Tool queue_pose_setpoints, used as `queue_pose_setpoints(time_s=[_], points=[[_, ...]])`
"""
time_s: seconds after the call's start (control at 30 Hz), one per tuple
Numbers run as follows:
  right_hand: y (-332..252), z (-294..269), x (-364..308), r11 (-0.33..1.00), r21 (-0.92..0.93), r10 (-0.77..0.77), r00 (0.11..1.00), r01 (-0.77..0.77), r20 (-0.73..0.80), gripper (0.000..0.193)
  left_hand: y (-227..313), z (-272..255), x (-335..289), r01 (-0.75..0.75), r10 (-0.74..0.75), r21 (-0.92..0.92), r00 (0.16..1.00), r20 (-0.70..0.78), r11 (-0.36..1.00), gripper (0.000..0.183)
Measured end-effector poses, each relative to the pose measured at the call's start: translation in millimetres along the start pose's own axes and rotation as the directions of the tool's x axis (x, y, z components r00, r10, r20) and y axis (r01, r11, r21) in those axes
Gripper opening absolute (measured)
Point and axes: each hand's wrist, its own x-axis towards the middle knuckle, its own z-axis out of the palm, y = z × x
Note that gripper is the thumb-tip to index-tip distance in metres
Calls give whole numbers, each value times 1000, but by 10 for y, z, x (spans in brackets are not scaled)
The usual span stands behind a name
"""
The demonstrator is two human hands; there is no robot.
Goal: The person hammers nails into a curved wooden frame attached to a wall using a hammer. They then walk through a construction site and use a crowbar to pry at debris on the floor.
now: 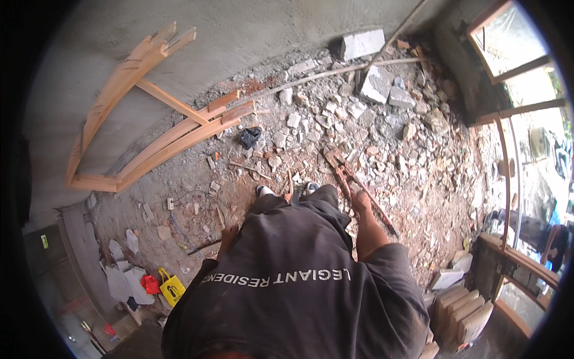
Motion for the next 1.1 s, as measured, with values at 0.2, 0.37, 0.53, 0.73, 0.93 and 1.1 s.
queue_pose_setpoints(time_s=[0.2, 0.37, 0.53, 0.73, 0.93, 1.1], points=[[118, -198, -132, 966, 103, 220, 965, -235, 141, 40, 802, -76, 128, 3, -7, -122, 999, -33, 993, 43], [-141, -100, -31, 920, 368, 56, 976, -132, 209, 38, 800, -5, 244, -65, 61, -59, 996, -67, 996, 45], [-457, 189, 227, 930, 360, -47, 944, -78, 326, 47, 353, 85, 178, -19, 6, -114, 993, -114, 993, 39], [-1423, 162, -188, 992, 125, -39, 903, -17, 428, 46, -20, -53, 22, -45, 12, -182, 983, -181, 982, 35], [-2064, 220, -485, 985, 11, -157, 878, 170, 452, 40, -570, 55, 183, -181, 197, 106, 968, -157, 978, 26], [-2375, 408, -506, 978, -41, -163, 871, 204, 463, 36, -759, -1, 462, -337, 397, 370, 912, -99, 866, 23]])
